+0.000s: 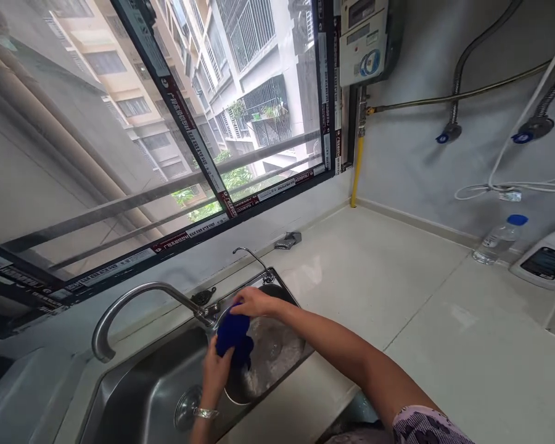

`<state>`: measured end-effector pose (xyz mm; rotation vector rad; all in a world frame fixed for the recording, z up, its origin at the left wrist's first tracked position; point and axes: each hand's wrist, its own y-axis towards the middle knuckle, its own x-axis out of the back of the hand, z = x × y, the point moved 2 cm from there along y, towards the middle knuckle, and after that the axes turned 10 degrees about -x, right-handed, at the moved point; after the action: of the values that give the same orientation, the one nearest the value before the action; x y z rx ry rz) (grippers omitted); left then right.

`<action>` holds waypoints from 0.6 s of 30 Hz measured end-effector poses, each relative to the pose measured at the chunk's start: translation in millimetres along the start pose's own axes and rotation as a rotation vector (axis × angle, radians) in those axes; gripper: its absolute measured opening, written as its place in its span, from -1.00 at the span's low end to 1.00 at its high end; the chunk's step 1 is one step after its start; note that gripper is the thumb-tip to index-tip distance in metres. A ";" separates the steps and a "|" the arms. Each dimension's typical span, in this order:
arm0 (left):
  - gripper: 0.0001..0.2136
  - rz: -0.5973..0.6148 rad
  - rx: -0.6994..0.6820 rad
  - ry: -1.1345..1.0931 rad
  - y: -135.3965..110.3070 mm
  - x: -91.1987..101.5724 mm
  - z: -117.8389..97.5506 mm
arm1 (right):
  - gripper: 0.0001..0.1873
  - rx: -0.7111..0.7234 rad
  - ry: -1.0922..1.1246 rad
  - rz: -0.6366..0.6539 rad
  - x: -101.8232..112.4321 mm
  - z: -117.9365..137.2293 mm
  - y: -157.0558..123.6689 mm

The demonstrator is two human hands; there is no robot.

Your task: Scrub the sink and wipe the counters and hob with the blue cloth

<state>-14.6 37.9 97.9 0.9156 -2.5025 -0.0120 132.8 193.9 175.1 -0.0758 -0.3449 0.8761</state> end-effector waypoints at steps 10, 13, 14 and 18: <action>-0.41 -0.028 0.166 -0.434 6.2 -22.8 -2.8 | -0.60 -0.473 1.026 0.167 -48.5 -134.6 -14.4; -0.49 0.021 0.204 -0.482 -0.2 -31.9 -5.7 | -0.38 -0.509 1.192 0.313 -64.6 -127.5 -10.9; -0.51 0.031 0.208 -0.459 -0.7 -33.1 -6.4 | -0.28 -0.484 1.240 0.381 -68.5 -122.3 -10.3; -0.50 0.027 0.188 -0.253 7.1 -29.0 -4.7 | -0.14 -0.430 1.295 0.596 -71.1 -107.5 -11.4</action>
<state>2.5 61.8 90.8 1.0095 -2.7873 0.1266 134.5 140.4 57.4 -1.1325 0.7555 1.1395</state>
